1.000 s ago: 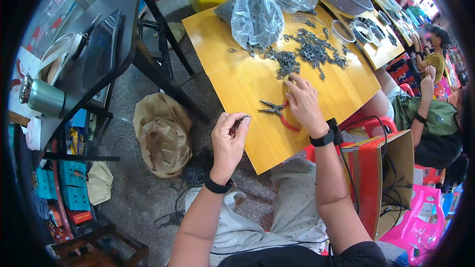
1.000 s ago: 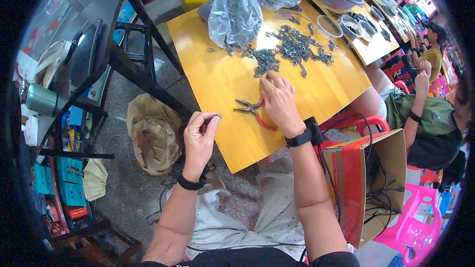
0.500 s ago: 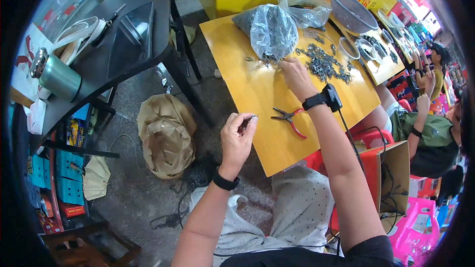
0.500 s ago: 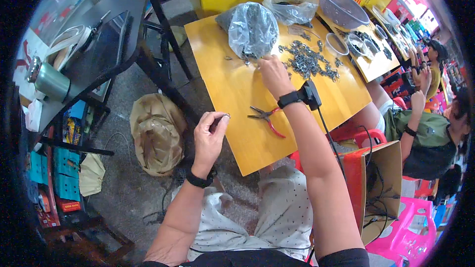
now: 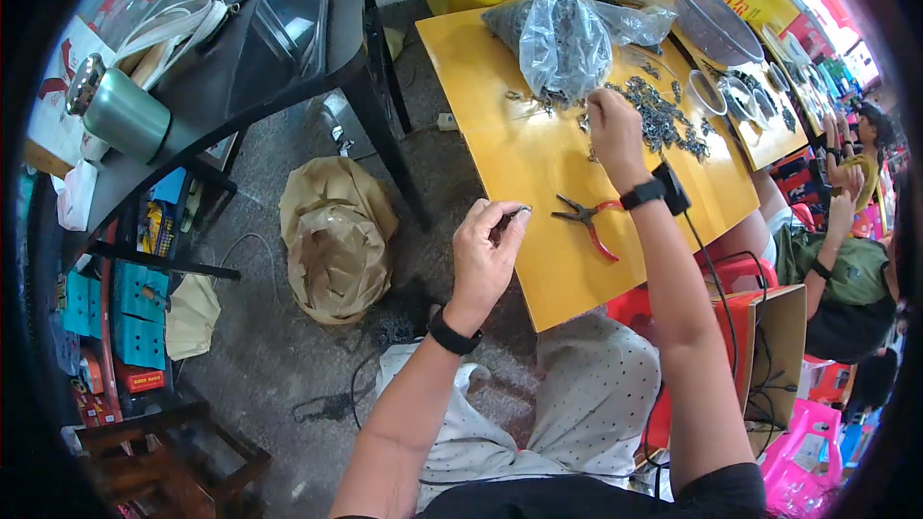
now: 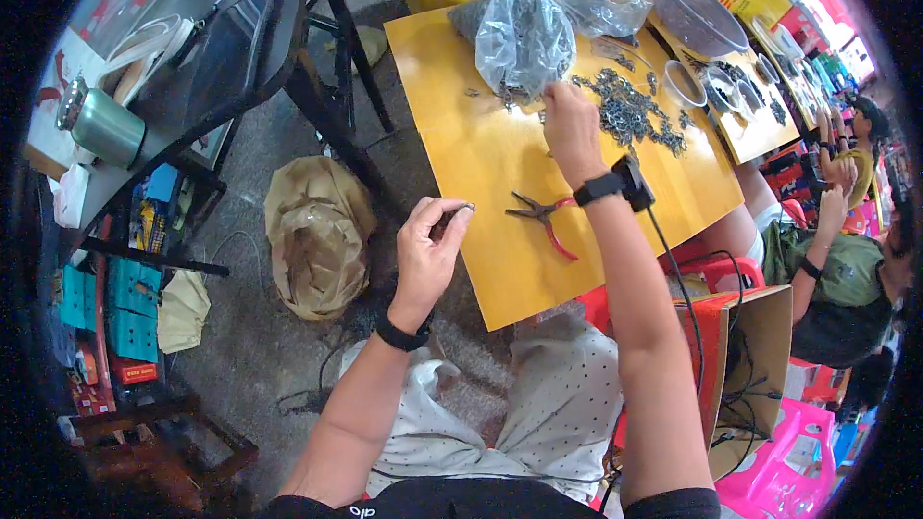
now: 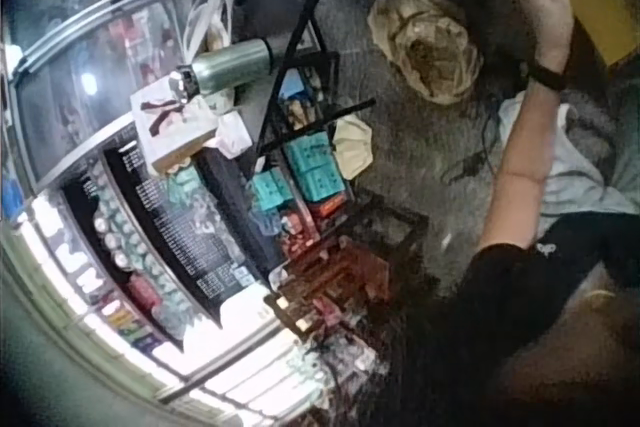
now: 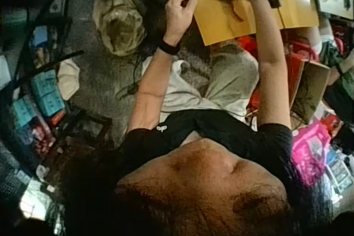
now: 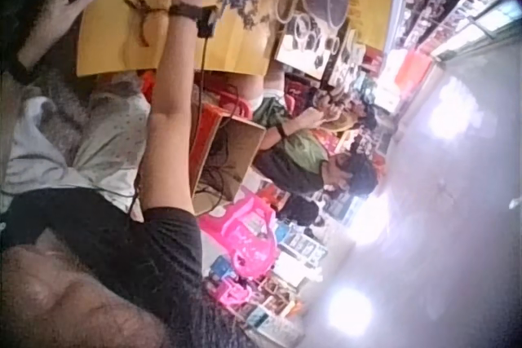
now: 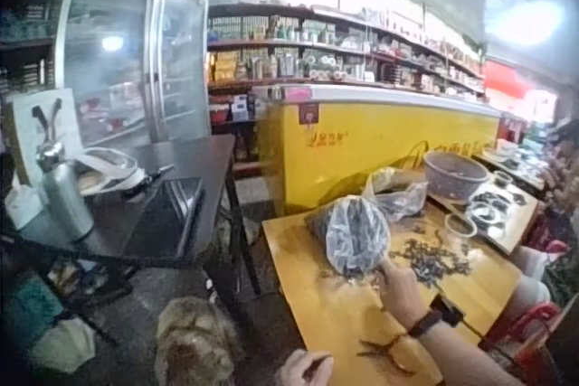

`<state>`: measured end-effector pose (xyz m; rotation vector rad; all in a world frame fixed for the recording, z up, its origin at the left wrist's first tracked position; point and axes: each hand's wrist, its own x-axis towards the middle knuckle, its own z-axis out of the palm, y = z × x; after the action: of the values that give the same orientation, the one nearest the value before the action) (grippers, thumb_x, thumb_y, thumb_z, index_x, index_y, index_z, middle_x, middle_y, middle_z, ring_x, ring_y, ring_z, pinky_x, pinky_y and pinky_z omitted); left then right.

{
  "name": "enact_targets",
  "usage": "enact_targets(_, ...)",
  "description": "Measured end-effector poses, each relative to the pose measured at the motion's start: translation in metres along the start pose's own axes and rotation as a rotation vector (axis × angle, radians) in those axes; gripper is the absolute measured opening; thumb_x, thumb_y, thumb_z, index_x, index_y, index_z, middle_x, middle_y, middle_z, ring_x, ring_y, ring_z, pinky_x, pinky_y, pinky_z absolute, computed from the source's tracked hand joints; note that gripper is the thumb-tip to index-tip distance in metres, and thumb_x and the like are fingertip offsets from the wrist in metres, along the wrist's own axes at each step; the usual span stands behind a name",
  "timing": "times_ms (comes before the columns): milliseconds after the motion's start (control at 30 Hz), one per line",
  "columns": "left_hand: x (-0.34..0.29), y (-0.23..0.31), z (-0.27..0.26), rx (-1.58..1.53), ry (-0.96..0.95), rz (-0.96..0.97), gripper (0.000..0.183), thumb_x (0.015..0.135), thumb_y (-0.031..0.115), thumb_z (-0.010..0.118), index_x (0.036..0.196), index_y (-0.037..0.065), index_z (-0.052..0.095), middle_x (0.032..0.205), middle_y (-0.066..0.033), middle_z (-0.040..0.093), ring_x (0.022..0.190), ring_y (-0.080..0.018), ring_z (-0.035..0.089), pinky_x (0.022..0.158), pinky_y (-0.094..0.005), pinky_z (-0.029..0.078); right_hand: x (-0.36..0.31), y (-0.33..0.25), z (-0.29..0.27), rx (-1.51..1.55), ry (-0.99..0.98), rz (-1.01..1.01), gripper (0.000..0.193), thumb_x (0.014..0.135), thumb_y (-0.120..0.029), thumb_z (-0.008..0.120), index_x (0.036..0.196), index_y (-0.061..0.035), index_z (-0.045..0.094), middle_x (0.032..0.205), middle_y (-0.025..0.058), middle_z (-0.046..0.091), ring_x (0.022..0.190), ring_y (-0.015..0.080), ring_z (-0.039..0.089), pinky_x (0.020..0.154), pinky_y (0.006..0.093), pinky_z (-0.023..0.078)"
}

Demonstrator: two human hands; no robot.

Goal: Assembling small metal and plastic components using pliers.

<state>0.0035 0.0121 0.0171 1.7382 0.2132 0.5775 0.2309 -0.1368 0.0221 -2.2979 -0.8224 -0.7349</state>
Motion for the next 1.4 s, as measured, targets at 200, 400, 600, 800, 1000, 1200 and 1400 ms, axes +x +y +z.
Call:
enact_targets(200, -0.002, 0.004, 0.001, 0.033, -0.012, 0.014, 0.009, 0.091, 0.008, 0.07, 0.097, 0.001, 0.068, 0.078, -0.0046, 0.056, 0.064, -0.0115, 0.051, 0.059, -0.0265, 0.041, -0.06, -0.093, -0.067, 0.998, -0.249, 0.692, 0.025, 0.095, -0.006, 0.06, 0.117, 0.0024, 0.067, 0.087, 0.0018, 0.066, 0.076, 0.0065, 0.058, 0.069, 0.0219, 0.046)
enact_targets(400, -0.004, 0.006, 0.003, 0.142, -0.02, 0.08, 0.01, 0.09, 0.007, 0.07, 0.098, 0.003, 0.069, 0.082, -0.0081, 0.06, 0.065, -0.0186, 0.058, 0.058, -0.0302, 0.046, -0.088, -0.113, -0.064, 1.227, -0.332, 0.77, 0.022, 0.095, -0.006, 0.063, 0.115, 0.0017, 0.067, 0.092, 0.0039, 0.07, 0.077, 0.0086, 0.062, 0.072, 0.0233, 0.05)
enact_targets(600, -0.004, 0.003, 0.008, 0.106, 0.007, 0.088, 0.01, 0.09, 0.008, 0.071, 0.098, 0.002, 0.069, 0.08, -0.0045, 0.056, 0.066, -0.0127, 0.052, 0.058, -0.0274, 0.042, -0.094, -0.112, -0.062, 1.236, -0.304, 0.818, 0.019, 0.093, -0.006, 0.065, 0.11, 0.0015, 0.068, 0.089, 0.0033, 0.07, 0.076, 0.0089, 0.063, 0.072, 0.0235, 0.051)
enact_targets(800, -0.004, 0.003, 0.012, 0.111, 0.0, 0.088, 0.01, 0.09, 0.008, 0.071, 0.097, 0.002, 0.07, 0.08, -0.0049, 0.057, 0.064, -0.0133, 0.051, 0.057, -0.0277, 0.041, -0.093, -0.113, -0.063, 1.166, -0.325, 0.806, 0.018, 0.093, -0.006, 0.066, 0.109, 0.0017, 0.066, 0.088, 0.002, 0.067, 0.077, 0.0083, 0.063, 0.071, 0.0227, 0.05)
enact_targets(1000, -0.004, 0.005, 0.011, 0.123, -0.007, 0.083, 0.01, 0.089, 0.008, 0.072, 0.097, 0.003, 0.07, 0.079, -0.005, 0.057, 0.064, -0.0137, 0.051, 0.057, -0.0277, 0.041, -0.091, -0.116, -0.064, 1.136, -0.26, 0.777, 0.018, 0.091, -0.004, 0.068, 0.106, 0.0006, 0.062, 0.09, 0.001, 0.065, 0.082, 0.0069, 0.061, 0.074, 0.0218, 0.049)
enact_targets(1200, -0.006, 0.0, 0.011, 0.132, -0.011, 0.095, 0.01, 0.088, 0.004, 0.071, 0.097, 0.002, 0.07, 0.082, -0.0065, 0.06, 0.067, -0.0151, 0.058, 0.06, -0.0278, 0.046, -0.094, -0.111, -0.061, 1.143, -0.259, 0.734, 0.014, 0.092, -0.001, 0.066, 0.105, 0.0003, 0.064, 0.094, 0.0016, 0.067, 0.086, 0.0073, 0.062, 0.078, 0.022, 0.049)
enact_targets(1400, -0.007, -0.003, 0.012, 0.19, -0.029, 0.107, 0.012, 0.085, 0.004, 0.071, 0.096, 0.004, 0.069, 0.085, -0.012, 0.061, 0.077, -0.0304, 0.064, 0.068, -0.0388, 0.051, -0.102, -0.114, -0.048, 1.112, -0.24, 0.638, 0.014, 0.093, 0.002, 0.063, 0.107, 0.0013, 0.066, 0.096, 0.0021, 0.067, 0.088, 0.007, 0.062, 0.079, 0.0219, 0.05)
